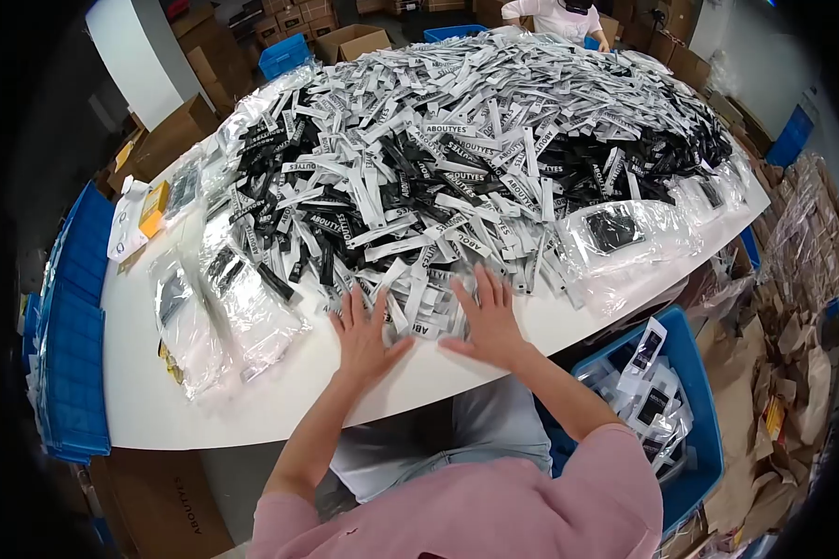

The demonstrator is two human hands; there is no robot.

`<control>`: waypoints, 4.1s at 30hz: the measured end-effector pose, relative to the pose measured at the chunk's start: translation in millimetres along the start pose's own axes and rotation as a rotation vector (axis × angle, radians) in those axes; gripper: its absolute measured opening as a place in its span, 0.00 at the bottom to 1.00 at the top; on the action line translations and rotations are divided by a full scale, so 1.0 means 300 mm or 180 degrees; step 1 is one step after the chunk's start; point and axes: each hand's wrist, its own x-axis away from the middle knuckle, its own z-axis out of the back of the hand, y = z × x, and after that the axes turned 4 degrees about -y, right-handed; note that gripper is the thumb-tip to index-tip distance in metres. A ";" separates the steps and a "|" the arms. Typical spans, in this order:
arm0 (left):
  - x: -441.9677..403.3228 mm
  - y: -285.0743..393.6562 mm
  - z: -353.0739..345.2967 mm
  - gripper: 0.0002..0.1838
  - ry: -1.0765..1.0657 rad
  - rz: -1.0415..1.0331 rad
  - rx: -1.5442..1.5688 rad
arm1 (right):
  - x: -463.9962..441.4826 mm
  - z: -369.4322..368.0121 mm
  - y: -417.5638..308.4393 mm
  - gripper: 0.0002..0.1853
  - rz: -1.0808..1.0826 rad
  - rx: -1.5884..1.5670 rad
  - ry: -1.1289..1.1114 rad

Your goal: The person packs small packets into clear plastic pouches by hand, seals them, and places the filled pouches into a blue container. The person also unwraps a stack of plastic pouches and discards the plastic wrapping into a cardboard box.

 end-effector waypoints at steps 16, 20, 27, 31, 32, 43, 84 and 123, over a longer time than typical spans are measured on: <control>-0.678 -0.197 0.154 0.37 0.0392 0.0597 0.0679 | -0.331 -0.118 0.161 0.47 -0.0515 0.0046 0.0783; -0.605 -0.143 0.098 0.38 0.0082 0.0391 0.0233 | -0.332 -0.104 0.161 0.47 -0.0480 -0.0062 0.0884; -0.449 -0.275 0.204 0.29 0.0690 -0.0378 0.1636 | -0.297 0.011 0.176 0.48 -0.0270 -0.0317 0.0243; -0.244 -0.531 0.494 0.38 0.1521 0.1402 -0.0829 | -0.249 0.036 0.256 0.37 -0.0096 -0.0774 0.0181; -0.193 -0.617 0.544 0.46 0.1378 0.1923 -0.1150 | -0.229 0.048 0.248 0.32 -0.0193 -0.0610 0.0208; -0.110 -0.779 0.686 0.61 -0.0122 0.4395 -0.0087 | -0.111 -0.043 -0.388 0.32 0.0927 -0.0114 0.0007; 0.310 0.056 0.074 0.22 -0.0100 0.1252 0.5442 | -0.108 0.105 -0.256 0.16 -0.0173 -0.3781 -0.0389; -0.043 -0.127 0.015 0.11 0.1525 0.0493 0.3402 | -0.403 -0.076 -0.397 0.11 0.0166 -0.3373 0.0649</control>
